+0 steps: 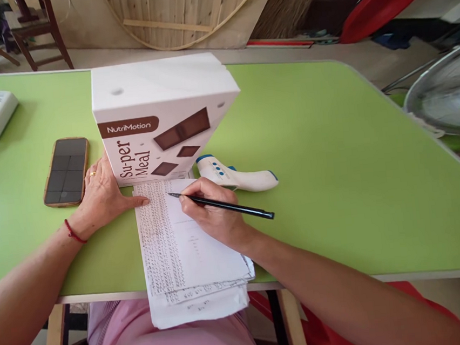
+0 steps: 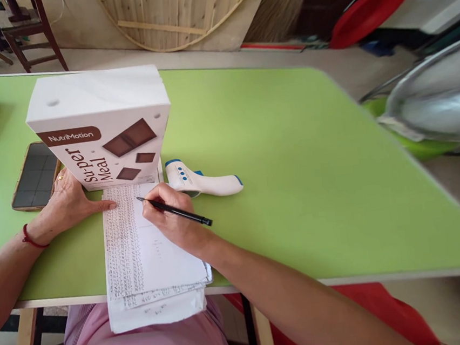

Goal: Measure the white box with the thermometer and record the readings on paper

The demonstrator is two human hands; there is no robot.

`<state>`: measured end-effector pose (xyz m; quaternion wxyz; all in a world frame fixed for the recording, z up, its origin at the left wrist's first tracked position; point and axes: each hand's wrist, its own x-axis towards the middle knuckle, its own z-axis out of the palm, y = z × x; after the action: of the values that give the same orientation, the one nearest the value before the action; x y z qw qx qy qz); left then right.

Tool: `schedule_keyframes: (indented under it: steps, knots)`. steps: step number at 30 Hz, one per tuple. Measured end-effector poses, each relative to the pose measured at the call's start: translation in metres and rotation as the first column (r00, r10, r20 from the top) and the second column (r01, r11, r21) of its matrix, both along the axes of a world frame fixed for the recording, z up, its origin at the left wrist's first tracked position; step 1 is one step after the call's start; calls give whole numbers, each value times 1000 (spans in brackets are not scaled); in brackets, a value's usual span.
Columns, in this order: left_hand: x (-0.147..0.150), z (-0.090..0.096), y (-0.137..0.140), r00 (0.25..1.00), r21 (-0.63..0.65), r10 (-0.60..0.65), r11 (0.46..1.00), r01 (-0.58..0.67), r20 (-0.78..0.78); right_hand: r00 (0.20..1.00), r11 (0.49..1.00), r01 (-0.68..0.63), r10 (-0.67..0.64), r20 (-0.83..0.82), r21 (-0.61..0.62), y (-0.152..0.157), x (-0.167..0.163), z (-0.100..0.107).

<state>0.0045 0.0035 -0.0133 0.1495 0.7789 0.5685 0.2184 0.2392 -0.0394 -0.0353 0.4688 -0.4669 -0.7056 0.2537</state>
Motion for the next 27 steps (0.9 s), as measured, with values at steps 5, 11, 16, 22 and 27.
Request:
schedule_keyframes:
  steps: [5, 11, 16, 22, 27]
  knots:
    - [0, 0, 0, 1000, 11, -4, 1000, 4, 6, 1000, 1000, -25, 25, -18, -17, 0, 0, 1]
    - [-1, -1, 0, 1000, 18, -8, 1000, 8, 5, 1000, 1000, -26, 26, -13, 5, 0, 0, 2]
    - [-1, -2, 1, 1000, 17, -4, 1000, 4, 6, 1000, 1000, -3, 3, 5, -31, 0, 1, 2]
    - [-1, 2, 0, 1000, -13, -5, 1000, 6, 3, 1000, 1000, -2, 2, -6, 10, 0, 0, 3]
    - [0, 3, 0, 1000, -28, 16, 999, -16, -18, 1000, 1000, 3, -2, -4, 26, 0, 0, 2]
